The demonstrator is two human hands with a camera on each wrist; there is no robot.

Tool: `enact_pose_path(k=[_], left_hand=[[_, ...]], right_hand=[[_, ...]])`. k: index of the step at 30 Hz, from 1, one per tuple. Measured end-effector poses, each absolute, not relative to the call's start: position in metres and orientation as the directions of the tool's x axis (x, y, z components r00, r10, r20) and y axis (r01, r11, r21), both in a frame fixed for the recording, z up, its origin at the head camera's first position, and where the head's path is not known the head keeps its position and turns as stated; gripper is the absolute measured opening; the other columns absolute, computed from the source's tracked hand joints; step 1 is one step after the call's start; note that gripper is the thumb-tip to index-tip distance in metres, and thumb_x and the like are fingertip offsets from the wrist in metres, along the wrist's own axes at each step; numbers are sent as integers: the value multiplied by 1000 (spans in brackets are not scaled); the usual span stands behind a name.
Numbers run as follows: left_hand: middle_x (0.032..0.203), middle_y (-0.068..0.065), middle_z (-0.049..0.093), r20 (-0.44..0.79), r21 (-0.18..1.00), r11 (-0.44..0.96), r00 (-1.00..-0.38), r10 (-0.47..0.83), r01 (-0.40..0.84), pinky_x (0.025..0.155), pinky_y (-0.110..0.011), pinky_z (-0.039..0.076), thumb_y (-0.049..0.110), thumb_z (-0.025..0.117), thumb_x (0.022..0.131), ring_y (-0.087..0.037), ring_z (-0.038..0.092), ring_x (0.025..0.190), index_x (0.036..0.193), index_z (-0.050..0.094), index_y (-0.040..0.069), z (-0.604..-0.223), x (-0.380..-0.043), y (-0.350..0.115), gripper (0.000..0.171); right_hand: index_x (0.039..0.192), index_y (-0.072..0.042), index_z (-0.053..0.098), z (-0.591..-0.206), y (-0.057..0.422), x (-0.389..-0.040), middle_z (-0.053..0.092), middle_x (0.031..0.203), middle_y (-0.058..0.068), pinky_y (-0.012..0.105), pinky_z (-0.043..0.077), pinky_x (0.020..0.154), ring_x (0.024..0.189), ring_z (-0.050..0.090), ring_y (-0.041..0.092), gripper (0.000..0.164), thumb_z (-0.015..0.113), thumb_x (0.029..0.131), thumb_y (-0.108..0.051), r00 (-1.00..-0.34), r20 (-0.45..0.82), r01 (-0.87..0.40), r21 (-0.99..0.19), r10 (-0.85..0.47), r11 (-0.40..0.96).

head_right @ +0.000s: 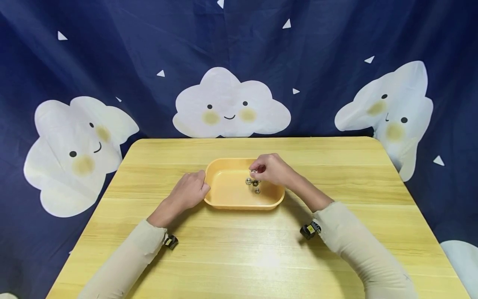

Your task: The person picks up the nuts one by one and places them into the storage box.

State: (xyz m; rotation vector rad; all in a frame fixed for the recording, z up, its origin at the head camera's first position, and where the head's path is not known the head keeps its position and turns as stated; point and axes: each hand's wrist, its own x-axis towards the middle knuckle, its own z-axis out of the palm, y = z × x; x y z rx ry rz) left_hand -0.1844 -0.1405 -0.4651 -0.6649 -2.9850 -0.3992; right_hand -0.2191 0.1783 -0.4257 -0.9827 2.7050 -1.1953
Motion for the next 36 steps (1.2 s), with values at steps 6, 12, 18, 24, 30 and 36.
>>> enact_pose_path(k=[6, 12, 18, 24, 30, 36], left_hand=[[66, -1, 43, 114, 242, 870, -903, 414, 429, 58, -30, 33, 19, 44, 91, -20, 40, 58, 77, 45, 12, -466, -184, -141, 16], [66, -1, 45, 124, 234, 869, -900, 418, 435, 60, -31, 35, 20, 45, 90, -20, 42, 59, 77, 46, 12, -468, -185, -141, 15], [66, -1, 43, 119, 243, 871, -904, 411, 428, 59, -30, 34, 21, 46, 91, -20, 41, 58, 78, 45, 12, -467, -185, -141, 15], [65, 0, 41, 127, 243, 867, -901, 415, 434, 55, -30, 32, 20, 44, 90, -19, 39, 57, 77, 45, 12, -468, -185, -142, 16], [65, -1, 43, 131, 245, 869, -903, 409, 430, 58, -30, 33, 20, 45, 90, -20, 40, 57, 77, 45, 12, -467, -184, -142, 16], [66, -2, 44, 117, 235, 877, -908, 403, 420, 61, -31, 34, 21, 44, 91, -20, 42, 59, 78, 45, 11, -468, -184, -142, 16]], right_hand=[[92, -6, 81, -433, 175, -219, 75, 82, 1, 22, 57, 68, 73, 67, 7, 10, 82, 83, -7, -785, 227, -554, -676, -577, 487], [92, -8, 81, -439, 172, -219, 76, 85, 2, 22, 57, 69, 75, 67, 7, 9, 82, 83, -7, -772, 212, -563, -665, -599, 491], [93, -8, 81, -444, 172, -219, 75, 84, 0, 22, 56, 69, 75, 65, 6, 9, 82, 84, -8, -758, 204, -584, -635, -620, 505], [94, -6, 81, -446, 171, -219, 75, 85, 1, 22, 56, 69, 75, 65, 7, 10, 82, 84, -8, -742, 196, -601, -617, -641, 508], [93, -6, 82, -446, 169, -219, 74, 84, 1, 21, 55, 68, 74, 63, 6, 10, 82, 84, -8, -735, 184, -610, -598, -652, 520], [92, -7, 82, -448, 167, -219, 76, 83, 0, 22, 54, 68, 72, 64, 7, 9, 82, 84, -10, -701, 199, -663, -534, -684, 525]])
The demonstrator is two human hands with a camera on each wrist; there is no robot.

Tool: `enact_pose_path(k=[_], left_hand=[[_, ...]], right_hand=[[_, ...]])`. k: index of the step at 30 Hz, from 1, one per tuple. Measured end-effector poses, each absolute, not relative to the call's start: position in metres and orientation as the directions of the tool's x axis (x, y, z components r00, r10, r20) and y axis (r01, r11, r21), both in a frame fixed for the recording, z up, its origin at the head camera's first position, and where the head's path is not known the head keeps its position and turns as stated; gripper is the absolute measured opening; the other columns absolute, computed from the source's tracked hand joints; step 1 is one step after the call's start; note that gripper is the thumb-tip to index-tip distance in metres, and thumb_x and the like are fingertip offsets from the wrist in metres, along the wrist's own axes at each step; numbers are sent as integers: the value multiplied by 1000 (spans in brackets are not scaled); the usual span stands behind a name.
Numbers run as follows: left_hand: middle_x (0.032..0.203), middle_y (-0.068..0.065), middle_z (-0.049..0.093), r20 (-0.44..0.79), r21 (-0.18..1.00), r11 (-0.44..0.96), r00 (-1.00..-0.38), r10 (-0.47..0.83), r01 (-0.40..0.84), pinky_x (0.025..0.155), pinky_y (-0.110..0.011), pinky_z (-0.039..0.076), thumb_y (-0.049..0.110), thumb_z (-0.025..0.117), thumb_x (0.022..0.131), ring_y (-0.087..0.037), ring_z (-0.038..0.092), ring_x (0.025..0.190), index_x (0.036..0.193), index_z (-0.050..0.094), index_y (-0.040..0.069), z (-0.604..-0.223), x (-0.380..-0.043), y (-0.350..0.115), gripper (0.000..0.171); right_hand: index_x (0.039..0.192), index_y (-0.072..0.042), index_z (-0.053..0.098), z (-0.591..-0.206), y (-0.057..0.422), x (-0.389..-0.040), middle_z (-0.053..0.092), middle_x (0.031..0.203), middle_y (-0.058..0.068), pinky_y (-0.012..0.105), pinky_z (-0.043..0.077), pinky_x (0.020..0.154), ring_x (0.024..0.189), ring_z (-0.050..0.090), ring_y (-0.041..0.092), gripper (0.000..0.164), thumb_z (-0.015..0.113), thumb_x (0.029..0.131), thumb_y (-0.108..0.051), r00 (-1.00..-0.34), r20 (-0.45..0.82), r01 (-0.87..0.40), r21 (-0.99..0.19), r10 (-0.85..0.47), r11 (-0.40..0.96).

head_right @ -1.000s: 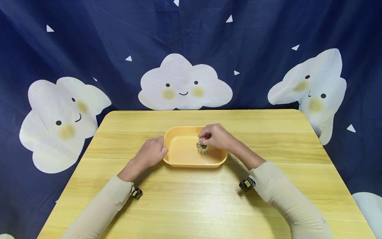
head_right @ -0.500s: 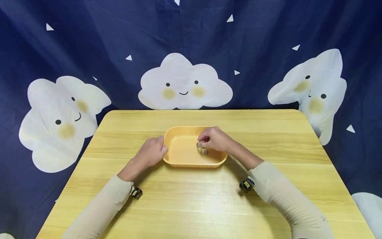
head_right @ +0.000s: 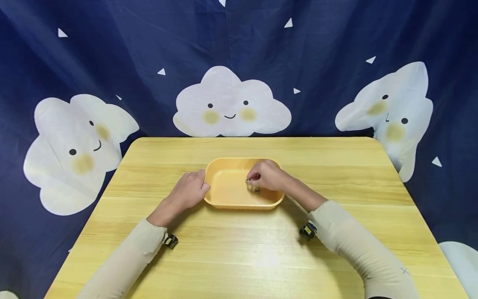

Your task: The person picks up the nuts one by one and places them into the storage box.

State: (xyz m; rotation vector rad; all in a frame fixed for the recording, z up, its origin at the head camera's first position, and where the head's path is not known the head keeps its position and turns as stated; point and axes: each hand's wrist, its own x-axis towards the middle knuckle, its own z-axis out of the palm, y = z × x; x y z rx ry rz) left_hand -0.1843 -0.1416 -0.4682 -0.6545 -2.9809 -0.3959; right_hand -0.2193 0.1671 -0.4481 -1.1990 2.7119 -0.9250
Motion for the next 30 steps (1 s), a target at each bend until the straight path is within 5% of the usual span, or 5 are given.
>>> enact_pose_path(k=[30], left_hand=[[67, -2, 44, 103, 225, 880, -908, 406, 419, 58, -31, 34, 22, 44, 91, -20, 40, 58, 78, 45, 11, -466, -184, -141, 17]], right_hand=[[96, -7, 82, -458, 162, -215, 80, 91, 4, 21, 57, 71, 76, 71, 10, 13, 84, 84, -11, -582, 176, -780, -396, -794, 484]])
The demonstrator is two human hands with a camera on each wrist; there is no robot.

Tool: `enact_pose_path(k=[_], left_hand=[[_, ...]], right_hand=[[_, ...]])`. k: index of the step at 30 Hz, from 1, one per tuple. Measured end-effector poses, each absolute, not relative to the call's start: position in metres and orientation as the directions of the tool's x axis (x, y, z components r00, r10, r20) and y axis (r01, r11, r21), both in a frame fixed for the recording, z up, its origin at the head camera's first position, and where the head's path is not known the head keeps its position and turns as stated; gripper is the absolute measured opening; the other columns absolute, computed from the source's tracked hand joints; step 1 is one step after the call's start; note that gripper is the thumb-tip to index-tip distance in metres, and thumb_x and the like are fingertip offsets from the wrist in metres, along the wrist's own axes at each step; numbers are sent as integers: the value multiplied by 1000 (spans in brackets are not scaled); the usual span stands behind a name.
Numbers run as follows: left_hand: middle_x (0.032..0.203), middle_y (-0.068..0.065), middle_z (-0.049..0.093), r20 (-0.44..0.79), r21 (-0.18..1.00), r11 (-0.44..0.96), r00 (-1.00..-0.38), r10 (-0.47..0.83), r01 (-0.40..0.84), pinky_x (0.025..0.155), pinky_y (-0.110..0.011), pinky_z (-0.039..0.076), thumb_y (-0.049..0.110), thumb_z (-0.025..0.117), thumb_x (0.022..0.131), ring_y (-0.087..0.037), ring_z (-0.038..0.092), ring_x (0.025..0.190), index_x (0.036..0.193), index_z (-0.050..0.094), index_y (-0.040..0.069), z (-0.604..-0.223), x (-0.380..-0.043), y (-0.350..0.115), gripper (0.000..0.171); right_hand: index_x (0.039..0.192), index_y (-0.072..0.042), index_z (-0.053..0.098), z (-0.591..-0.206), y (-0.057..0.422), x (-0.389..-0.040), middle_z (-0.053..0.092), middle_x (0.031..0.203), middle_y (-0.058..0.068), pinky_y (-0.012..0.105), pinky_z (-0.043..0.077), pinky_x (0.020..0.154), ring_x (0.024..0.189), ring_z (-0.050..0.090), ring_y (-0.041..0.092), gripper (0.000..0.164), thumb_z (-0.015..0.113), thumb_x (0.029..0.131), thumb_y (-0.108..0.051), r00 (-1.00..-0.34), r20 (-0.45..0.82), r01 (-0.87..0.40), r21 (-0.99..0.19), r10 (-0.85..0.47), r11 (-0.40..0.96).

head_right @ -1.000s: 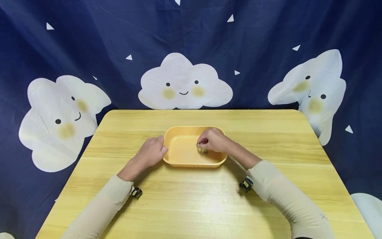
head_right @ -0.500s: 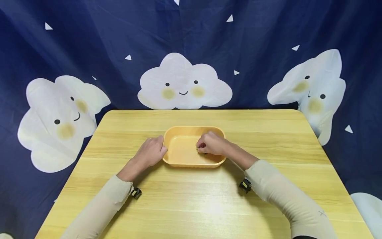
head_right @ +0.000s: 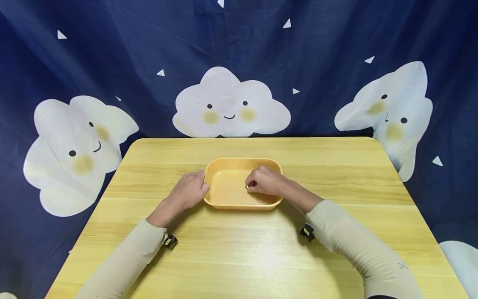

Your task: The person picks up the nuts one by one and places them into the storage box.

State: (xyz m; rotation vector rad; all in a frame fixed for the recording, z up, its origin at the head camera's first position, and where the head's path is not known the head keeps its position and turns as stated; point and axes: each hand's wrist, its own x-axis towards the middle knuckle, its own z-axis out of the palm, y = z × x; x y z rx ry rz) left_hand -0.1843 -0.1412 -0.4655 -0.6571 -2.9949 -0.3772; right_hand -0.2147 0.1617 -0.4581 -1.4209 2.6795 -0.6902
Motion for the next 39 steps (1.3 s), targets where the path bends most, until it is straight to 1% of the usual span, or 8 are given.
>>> enact_pose_path(k=[6, 18, 21, 28, 31, 34, 39], left_hand=[[66, -2, 44, 102, 236, 880, -911, 401, 413, 57, -31, 34, 21, 44, 91, -20, 40, 58, 78, 46, 11, -467, -184, -142, 17], [68, -3, 47, 87, 228, 888, -917, 389, 398, 60, -32, 35, 22, 44, 91, -21, 43, 60, 79, 47, 11, -468, -185, -141, 17], [68, -3, 47, 88, 225, 889, -917, 389, 399, 61, -32, 36, 22, 43, 91, -21, 43, 60, 78, 46, 11, -468, -185, -142, 17], [68, -4, 47, 85, 237, 889, -920, 382, 391, 59, -32, 35, 23, 44, 91, -21, 44, 60, 79, 47, 11, -468, -185, -141, 17], [68, -4, 48, 78, 248, 890, -923, 376, 383, 58, -31, 35, 23, 45, 92, -22, 44, 60, 80, 47, 11, -469, -185, -141, 17], [67, -5, 48, 77, 256, 890, -925, 371, 378, 57, -31, 35, 22, 46, 92, -22, 44, 59, 81, 47, 10, -469, -185, -140, 17], [68, -5, 48, 76, 262, 890, -928, 366, 373, 57, -32, 36, 22, 45, 93, -22, 45, 59, 81, 47, 10, -469, -184, -140, 17]], right_hand=[[96, -9, 82, -458, 160, -212, 80, 94, 4, 29, 61, 80, 86, 76, 15, 11, 83, 85, -11, -537, 185, -825, -317, -823, 467], [97, -10, 81, -459, 161, -211, 80, 97, 4, 30, 61, 82, 91, 77, 16, 10, 81, 87, -11, -534, 161, -825, -312, -830, 471], [97, -10, 81, -458, 161, -211, 80, 97, 4, 29, 61, 82, 90, 76, 16, 10, 81, 86, -10, -536, 167, -824, -317, -827, 470], [95, -9, 81, -458, 162, -211, 79, 93, 3, 24, 59, 74, 81, 73, 13, 8, 80, 87, -7, -538, 211, -826, -326, -816, 460], [95, -7, 81, -457, 163, -211, 79, 92, 4, 23, 60, 73, 82, 74, 14, 9, 79, 87, -5, -543, 248, -824, -340, -802, 453], [96, -4, 81, -454, 164, -210, 79, 92, 6, 22, 59, 71, 81, 75, 15, 10, 78, 86, -3, -550, 285, -823, -347, -785, 451], [94, -4, 80, -445, 168, -210, 79, 89, 5, 25, 59, 70, 79, 74, 14, 8, 78, 87, -4, -567, 325, -817, -337, -757, 468]])
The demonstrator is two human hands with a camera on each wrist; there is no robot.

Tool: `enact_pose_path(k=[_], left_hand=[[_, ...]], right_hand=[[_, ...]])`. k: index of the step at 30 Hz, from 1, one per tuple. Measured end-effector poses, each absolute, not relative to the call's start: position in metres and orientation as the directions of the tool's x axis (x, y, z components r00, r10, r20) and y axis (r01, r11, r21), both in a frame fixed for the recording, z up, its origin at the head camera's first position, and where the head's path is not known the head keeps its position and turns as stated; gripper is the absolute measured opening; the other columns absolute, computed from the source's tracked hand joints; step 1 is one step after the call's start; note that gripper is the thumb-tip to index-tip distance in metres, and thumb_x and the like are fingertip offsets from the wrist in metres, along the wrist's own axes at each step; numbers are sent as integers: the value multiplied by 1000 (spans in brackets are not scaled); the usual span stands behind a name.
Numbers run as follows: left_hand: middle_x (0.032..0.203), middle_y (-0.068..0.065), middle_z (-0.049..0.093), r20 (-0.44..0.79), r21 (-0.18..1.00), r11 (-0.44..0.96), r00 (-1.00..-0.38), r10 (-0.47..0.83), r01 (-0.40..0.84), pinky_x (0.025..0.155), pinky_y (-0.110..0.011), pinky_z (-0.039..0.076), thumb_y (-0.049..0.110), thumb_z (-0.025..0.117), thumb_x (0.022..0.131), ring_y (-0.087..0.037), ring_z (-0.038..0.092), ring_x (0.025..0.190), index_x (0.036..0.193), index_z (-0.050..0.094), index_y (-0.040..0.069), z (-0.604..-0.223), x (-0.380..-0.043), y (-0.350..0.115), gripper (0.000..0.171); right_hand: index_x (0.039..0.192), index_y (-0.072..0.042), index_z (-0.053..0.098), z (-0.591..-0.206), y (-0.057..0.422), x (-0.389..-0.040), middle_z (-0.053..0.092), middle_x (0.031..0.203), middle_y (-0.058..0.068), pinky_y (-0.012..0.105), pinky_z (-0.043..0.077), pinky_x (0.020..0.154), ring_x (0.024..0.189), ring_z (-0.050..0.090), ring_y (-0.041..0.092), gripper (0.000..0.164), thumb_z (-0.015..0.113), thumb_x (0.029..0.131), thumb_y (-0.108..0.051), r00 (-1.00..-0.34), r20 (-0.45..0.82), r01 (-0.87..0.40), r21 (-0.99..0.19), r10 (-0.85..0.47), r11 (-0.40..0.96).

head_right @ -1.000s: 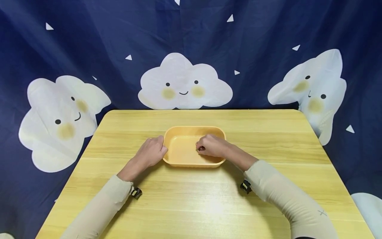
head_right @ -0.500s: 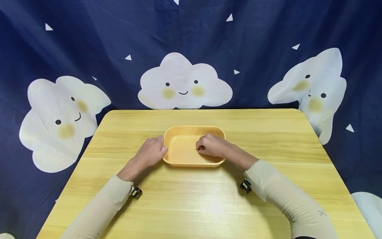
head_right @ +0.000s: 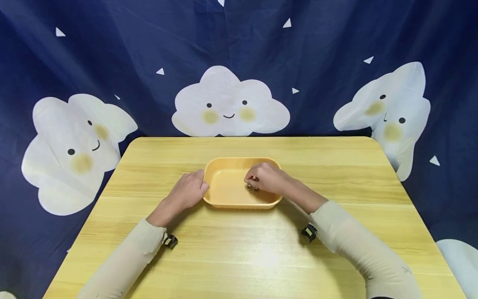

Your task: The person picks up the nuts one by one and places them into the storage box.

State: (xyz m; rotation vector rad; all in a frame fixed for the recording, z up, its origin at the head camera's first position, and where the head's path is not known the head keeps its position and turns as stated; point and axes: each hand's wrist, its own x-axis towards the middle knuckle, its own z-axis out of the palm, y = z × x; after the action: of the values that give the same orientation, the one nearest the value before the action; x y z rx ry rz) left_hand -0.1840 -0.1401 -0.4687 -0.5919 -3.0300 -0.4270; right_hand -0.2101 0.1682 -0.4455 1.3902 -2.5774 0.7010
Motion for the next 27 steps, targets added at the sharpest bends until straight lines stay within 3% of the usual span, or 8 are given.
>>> enact_pose_path(k=[8, 14, 20, 27], left_hand=[[71, -5, 49, 83, 279, 885, -927, 366, 374, 60, -35, 39, 23, 46, 94, -23, 47, 62, 82, 48, 10, -470, -182, -137, 18], [72, -6, 51, 49, 330, 882, -939, 340, 336, 60, -35, 41, 23, 46, 99, -25, 50, 63, 90, 50, 8, -468, -181, -134, 17], [76, -6, 54, -8, 365, 887, -952, 307, 283, 72, -40, 46, 28, 42, 103, -25, 54, 72, 101, 52, 8, -465, -181, -135, 23], [87, -3, 62, 29, 391, 882, -961, 275, 265, 74, -38, 45, 37, 47, 106, -22, 59, 80, 105, 60, 12, -462, -178, -144, 28]], right_hand=[[94, -6, 79, -429, 189, -204, 78, 90, 3, 28, 58, 67, 76, 70, 12, 5, 75, 91, -6, -645, 365, -761, -389, -672, 519], [91, -8, 79, -422, 212, -198, 77, 86, 2, 28, 56, 65, 73, 67, 11, 6, 79, 87, -5, -678, 444, -734, -370, -585, 569], [89, -8, 79, -421, 229, -193, 76, 82, 2, 30, 56, 62, 70, 65, 9, 5, 79, 86, -5, -671, 507, -733, -341, -541, 589], [88, -9, 79, -422, 247, -185, 73, 78, 0, 30, 52, 57, 67, 62, 11, 6, 80, 85, -5, -674, 530, -720, -317, -515, 617]])
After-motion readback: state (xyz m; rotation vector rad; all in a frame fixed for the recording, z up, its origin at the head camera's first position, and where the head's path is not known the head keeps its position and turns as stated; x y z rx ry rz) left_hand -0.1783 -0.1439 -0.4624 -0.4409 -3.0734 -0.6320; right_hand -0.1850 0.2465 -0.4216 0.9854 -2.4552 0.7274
